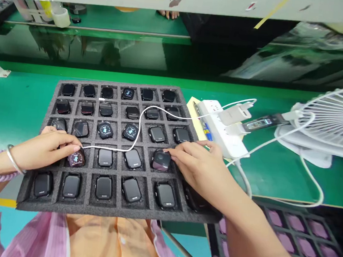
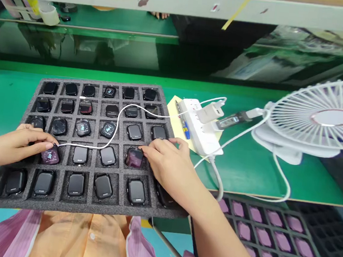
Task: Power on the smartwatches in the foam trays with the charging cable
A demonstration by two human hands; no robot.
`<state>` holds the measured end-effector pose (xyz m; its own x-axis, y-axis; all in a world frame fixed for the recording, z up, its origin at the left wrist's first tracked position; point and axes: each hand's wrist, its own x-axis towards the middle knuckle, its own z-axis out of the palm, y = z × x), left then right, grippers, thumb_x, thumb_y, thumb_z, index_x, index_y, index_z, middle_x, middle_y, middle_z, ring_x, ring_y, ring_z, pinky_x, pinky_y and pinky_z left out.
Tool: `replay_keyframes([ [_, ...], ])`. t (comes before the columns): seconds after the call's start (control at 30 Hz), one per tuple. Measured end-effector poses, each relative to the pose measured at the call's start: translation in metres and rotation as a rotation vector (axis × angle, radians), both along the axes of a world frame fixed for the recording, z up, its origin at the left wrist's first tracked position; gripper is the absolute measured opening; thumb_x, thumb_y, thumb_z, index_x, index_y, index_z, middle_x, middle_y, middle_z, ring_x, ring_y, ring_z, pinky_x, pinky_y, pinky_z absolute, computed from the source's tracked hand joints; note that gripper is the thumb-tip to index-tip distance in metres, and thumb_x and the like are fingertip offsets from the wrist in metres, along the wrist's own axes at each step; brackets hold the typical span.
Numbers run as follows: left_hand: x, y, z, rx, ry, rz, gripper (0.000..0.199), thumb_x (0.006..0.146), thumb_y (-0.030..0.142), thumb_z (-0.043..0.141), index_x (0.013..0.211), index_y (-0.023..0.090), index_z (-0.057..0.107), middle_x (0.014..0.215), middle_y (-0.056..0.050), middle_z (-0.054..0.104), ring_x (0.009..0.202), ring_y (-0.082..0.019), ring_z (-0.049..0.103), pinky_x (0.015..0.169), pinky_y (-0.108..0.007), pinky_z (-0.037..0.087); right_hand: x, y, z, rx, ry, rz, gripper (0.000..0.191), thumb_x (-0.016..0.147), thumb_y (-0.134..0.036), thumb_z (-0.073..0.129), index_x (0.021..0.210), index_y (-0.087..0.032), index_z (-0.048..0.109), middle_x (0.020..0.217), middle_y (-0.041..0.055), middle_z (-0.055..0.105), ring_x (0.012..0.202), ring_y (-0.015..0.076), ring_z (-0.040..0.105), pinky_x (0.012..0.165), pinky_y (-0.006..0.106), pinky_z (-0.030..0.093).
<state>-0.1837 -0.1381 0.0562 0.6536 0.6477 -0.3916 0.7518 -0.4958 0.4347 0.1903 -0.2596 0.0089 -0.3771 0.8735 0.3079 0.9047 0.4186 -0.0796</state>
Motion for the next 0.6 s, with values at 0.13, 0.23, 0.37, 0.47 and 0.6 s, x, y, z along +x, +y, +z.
replay_keyframes([
  [0.13,0.003,-0.001,0.001,0.005,0.048,0.009,0.063,0.091,0.070,0.028,0.108,0.028,0.072,0.107,-0.004,0.075,0.101,-0.029,0.066,0.100,-0.045,0.032,-0.003,0.000,-0.001,0.016,0.024,-0.008,0.028,0.104,-0.017,0.036,0.094,-0.020,0.062,0.083,0.0033,0.064,0.078,0.0187,0.061,0.086,0.040,0.033],
  [0.23,0.004,-0.001,0.002,-0.011,0.057,0.004,0.064,0.090,0.072,0.029,0.106,0.028,0.071,0.107,-0.004,0.075,0.101,-0.029,0.066,0.099,-0.045,0.031,-0.003,-0.001,0.001,0.049,0.021,-0.041,0.027,0.104,-0.018,0.038,0.091,-0.020,0.062,0.085,0.0042,0.067,0.077,0.0196,0.061,0.083,0.040,0.034],
  [0.37,0.002,0.000,0.001,-0.009,0.043,0.010,0.064,0.090,0.073,0.028,0.105,0.028,0.072,0.107,-0.003,0.075,0.099,-0.029,0.065,0.098,-0.045,0.030,-0.001,-0.009,0.009,0.103,0.098,0.003,0.017,0.101,-0.015,0.048,0.097,-0.021,0.063,0.090,0.0044,0.069,0.079,0.0192,0.063,0.077,0.038,0.036],
  [0.47,0.000,0.000,-0.001,0.006,0.022,0.015,0.065,0.090,0.075,0.029,0.104,0.029,0.072,0.105,-0.003,0.075,0.095,-0.027,0.065,0.097,-0.044,0.030,-0.001,-0.017,0.013,0.131,0.109,0.099,0.018,0.100,-0.009,0.049,0.105,-0.020,0.061,0.091,0.0047,0.068,0.082,0.0181,0.064,0.077,0.036,0.039],
  [0.6,-0.003,0.000,-0.004,0.037,-0.020,-0.010,0.059,0.092,0.073,0.033,0.103,0.030,0.073,0.098,-0.001,0.076,0.090,-0.024,0.066,0.093,-0.040,0.033,-0.002,-0.027,0.012,0.035,0.017,0.173,0.017,0.102,-0.011,0.045,0.106,-0.016,0.061,0.097,0.0094,0.069,0.087,0.0204,0.064,0.081,0.037,0.043],
])
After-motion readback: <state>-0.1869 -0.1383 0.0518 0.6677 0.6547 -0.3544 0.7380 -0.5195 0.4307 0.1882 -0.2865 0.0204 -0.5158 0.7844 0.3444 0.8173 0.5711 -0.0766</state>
